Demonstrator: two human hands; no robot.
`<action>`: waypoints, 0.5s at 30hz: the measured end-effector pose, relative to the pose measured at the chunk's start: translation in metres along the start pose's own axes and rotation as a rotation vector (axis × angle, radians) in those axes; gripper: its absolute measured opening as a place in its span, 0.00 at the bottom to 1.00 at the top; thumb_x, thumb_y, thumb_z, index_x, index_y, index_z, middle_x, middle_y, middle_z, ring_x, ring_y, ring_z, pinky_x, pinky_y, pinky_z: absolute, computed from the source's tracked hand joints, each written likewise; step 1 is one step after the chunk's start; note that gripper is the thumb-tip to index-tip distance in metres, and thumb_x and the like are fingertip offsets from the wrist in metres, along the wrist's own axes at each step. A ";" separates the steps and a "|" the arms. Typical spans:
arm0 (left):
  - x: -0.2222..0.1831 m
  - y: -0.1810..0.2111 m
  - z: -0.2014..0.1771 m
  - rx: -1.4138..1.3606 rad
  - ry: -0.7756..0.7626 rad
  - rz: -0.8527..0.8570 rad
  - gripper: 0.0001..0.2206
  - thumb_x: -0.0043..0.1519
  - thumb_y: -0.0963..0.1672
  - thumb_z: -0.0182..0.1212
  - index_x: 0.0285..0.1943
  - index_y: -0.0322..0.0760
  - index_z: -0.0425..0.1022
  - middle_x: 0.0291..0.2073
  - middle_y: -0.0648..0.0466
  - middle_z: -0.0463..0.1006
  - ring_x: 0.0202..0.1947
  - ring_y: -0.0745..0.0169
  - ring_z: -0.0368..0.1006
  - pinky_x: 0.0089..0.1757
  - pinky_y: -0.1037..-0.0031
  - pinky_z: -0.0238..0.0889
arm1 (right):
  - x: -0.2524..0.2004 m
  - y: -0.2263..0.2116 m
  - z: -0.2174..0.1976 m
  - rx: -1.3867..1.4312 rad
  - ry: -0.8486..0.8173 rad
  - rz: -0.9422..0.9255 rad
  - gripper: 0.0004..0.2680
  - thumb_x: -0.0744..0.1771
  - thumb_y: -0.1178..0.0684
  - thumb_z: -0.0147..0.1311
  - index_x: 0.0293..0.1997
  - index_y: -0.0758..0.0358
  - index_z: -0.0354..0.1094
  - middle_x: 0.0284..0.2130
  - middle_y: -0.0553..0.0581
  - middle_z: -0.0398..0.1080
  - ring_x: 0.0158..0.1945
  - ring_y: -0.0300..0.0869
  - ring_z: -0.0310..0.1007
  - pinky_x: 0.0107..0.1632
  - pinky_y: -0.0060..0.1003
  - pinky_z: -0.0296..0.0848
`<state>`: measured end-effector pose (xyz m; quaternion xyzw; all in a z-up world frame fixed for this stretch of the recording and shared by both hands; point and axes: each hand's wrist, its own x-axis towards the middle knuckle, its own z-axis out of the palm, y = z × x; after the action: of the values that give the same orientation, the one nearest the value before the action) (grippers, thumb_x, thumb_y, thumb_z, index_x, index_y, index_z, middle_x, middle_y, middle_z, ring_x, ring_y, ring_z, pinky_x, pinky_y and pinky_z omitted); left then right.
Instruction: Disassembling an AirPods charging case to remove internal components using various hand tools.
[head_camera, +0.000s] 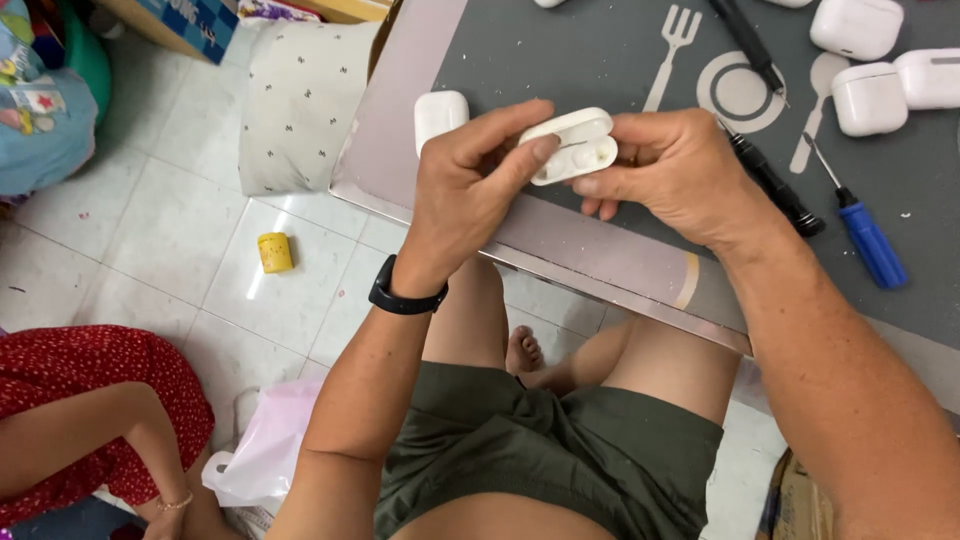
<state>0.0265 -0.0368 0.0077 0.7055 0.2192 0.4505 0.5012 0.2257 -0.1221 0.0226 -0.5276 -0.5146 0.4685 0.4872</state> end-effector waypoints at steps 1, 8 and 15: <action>0.002 -0.004 0.001 -0.105 0.028 0.067 0.10 0.66 0.40 0.68 0.56 0.37 0.81 0.28 0.52 0.82 0.32 0.77 0.72 0.36 0.79 0.71 | 0.002 0.010 -0.003 0.052 -0.005 -0.111 0.17 0.63 0.72 0.63 0.57 0.80 0.68 0.35 0.76 0.76 0.31 0.53 0.81 0.27 0.38 0.82; -0.006 0.007 -0.008 -0.020 -0.069 0.039 0.10 0.70 0.43 0.60 0.57 0.36 0.77 0.44 0.53 0.81 0.44 0.66 0.74 0.46 0.78 0.68 | -0.005 -0.019 0.003 -0.074 0.027 0.069 0.11 0.63 0.67 0.64 0.50 0.70 0.75 0.35 0.59 0.77 0.33 0.44 0.80 0.33 0.29 0.80; -0.006 0.007 -0.010 -0.001 -0.100 0.116 0.09 0.70 0.43 0.60 0.56 0.36 0.77 0.45 0.53 0.82 0.42 0.64 0.73 0.46 0.76 0.68 | -0.006 -0.018 0.003 -0.092 0.032 0.022 0.12 0.64 0.66 0.65 0.52 0.69 0.74 0.38 0.61 0.78 0.35 0.44 0.80 0.35 0.29 0.82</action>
<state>0.0142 -0.0397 0.0125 0.7384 0.1523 0.4431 0.4850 0.2211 -0.1280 0.0399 -0.5624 -0.5220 0.4412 0.4654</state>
